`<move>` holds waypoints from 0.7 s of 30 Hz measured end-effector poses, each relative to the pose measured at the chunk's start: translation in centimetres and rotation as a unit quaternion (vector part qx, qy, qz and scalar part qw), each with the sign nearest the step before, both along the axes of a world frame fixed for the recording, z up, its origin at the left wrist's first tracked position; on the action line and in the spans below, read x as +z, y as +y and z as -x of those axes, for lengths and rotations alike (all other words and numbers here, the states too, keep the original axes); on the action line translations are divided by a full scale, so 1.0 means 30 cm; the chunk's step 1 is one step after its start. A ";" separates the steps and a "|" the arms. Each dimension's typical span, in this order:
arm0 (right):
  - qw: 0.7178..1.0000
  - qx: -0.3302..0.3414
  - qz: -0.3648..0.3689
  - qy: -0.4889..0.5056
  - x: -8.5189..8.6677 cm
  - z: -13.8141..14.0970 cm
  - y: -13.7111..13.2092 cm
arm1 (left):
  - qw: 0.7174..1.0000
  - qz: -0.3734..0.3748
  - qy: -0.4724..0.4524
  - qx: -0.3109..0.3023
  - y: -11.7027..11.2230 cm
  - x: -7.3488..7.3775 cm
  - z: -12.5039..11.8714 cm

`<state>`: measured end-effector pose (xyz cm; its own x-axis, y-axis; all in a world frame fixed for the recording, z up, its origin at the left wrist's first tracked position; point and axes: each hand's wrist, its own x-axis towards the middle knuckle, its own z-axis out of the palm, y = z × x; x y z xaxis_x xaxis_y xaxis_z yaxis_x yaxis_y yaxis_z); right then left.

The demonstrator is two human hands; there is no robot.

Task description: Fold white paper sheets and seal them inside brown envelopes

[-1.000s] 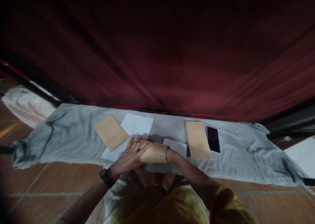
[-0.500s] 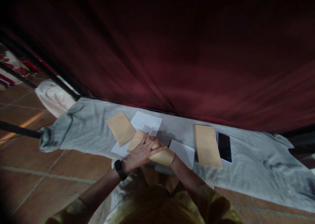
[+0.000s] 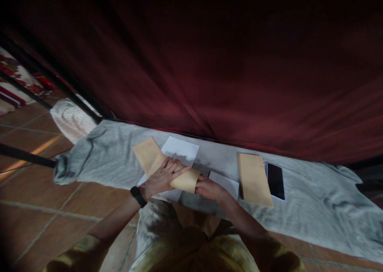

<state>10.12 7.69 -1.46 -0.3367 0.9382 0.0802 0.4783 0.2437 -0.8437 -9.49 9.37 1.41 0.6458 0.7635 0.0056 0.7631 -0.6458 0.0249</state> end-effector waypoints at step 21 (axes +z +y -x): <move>0.938 -0.077 -0.170 -0.291 -0.286 -0.414 -0.153 | 0.990 0.017 -0.137 0.011 -0.105 -0.152 -0.210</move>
